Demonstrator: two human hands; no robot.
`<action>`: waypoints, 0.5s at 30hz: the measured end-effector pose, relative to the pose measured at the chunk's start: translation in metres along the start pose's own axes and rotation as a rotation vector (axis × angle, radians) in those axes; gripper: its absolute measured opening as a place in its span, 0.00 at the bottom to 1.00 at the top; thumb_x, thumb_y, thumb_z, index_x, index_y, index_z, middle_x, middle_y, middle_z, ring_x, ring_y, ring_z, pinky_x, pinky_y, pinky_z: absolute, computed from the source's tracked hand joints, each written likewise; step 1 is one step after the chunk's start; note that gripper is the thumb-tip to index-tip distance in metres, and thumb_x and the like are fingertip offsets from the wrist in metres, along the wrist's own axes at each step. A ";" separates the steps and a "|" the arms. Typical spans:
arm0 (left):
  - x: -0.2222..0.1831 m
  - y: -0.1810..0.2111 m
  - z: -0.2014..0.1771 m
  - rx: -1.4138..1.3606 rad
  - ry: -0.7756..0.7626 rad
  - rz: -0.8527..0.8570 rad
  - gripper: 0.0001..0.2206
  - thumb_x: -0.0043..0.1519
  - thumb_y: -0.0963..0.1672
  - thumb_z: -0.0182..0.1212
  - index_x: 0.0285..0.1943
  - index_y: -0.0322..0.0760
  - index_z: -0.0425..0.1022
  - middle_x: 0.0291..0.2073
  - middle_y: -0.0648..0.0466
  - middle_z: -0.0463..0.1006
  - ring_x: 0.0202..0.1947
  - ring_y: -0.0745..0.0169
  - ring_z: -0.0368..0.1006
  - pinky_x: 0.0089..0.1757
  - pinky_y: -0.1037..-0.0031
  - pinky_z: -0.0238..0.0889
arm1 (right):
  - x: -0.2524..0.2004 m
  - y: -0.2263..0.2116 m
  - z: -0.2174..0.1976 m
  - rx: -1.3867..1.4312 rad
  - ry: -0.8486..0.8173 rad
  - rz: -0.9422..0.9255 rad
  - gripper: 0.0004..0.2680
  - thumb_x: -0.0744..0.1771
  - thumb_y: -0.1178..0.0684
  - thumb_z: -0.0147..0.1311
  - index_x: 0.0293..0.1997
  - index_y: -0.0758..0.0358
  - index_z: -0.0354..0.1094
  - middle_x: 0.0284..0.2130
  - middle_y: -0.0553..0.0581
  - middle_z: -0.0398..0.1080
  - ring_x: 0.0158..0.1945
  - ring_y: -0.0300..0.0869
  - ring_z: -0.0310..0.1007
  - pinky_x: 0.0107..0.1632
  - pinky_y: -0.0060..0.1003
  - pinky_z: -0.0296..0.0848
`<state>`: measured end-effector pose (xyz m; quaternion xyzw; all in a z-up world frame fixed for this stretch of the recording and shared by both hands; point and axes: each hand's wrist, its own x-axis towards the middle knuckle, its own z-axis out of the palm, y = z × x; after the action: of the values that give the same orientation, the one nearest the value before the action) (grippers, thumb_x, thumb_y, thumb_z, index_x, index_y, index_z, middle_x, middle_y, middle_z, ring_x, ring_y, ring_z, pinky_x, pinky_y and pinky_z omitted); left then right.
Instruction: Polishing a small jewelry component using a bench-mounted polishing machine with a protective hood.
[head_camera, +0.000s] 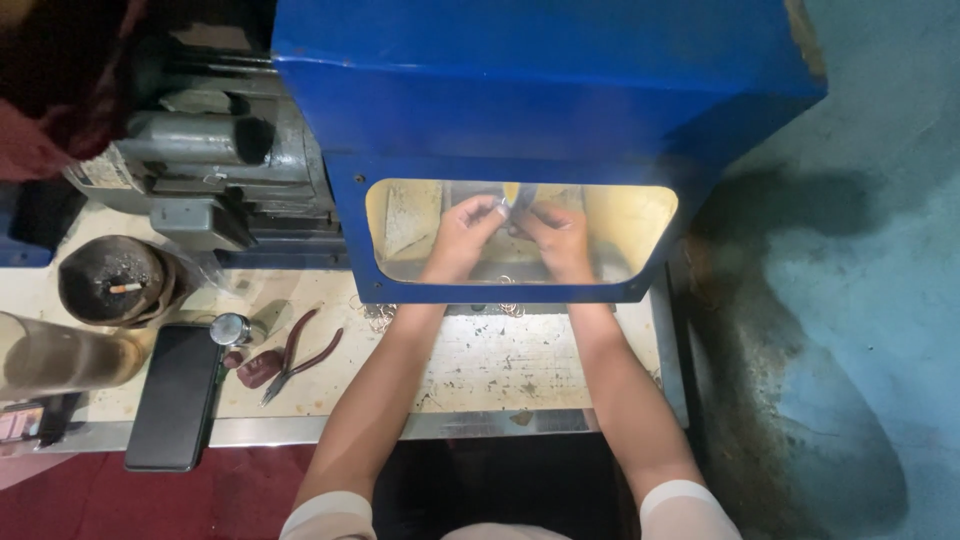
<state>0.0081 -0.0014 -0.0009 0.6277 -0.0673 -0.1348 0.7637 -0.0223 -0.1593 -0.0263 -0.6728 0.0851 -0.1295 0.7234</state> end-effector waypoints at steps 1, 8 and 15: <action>-0.003 0.001 0.001 0.002 0.000 0.011 0.09 0.63 0.46 0.67 0.50 0.41 0.82 0.33 0.60 0.81 0.33 0.77 0.71 0.37 0.83 0.67 | -0.005 -0.007 0.000 0.002 -0.003 -0.011 0.05 0.64 0.59 0.67 0.39 0.69 0.79 0.28 0.63 0.77 0.36 0.46 0.81 0.42 0.48 0.81; -0.003 -0.002 0.001 -0.010 0.015 -0.018 0.11 0.62 0.45 0.68 0.50 0.37 0.81 0.35 0.57 0.80 0.36 0.70 0.71 0.39 0.80 0.68 | -0.007 -0.012 0.018 -0.063 0.090 0.088 0.06 0.64 0.54 0.69 0.37 0.65 0.80 0.29 0.63 0.78 0.38 0.46 0.81 0.43 0.45 0.80; -0.011 0.025 -0.015 0.301 -0.189 0.012 0.08 0.64 0.45 0.64 0.44 0.38 0.83 0.34 0.51 0.82 0.38 0.62 0.74 0.42 0.68 0.70 | -0.021 -0.025 -0.002 -0.153 -0.091 -0.113 0.06 0.61 0.58 0.70 0.35 0.70 0.79 0.27 0.63 0.78 0.38 0.43 0.77 0.42 0.44 0.77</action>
<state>0.0050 0.0197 0.0210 0.7191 -0.1620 -0.1772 0.6521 -0.0446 -0.1569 -0.0027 -0.7349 0.0237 -0.1327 0.6646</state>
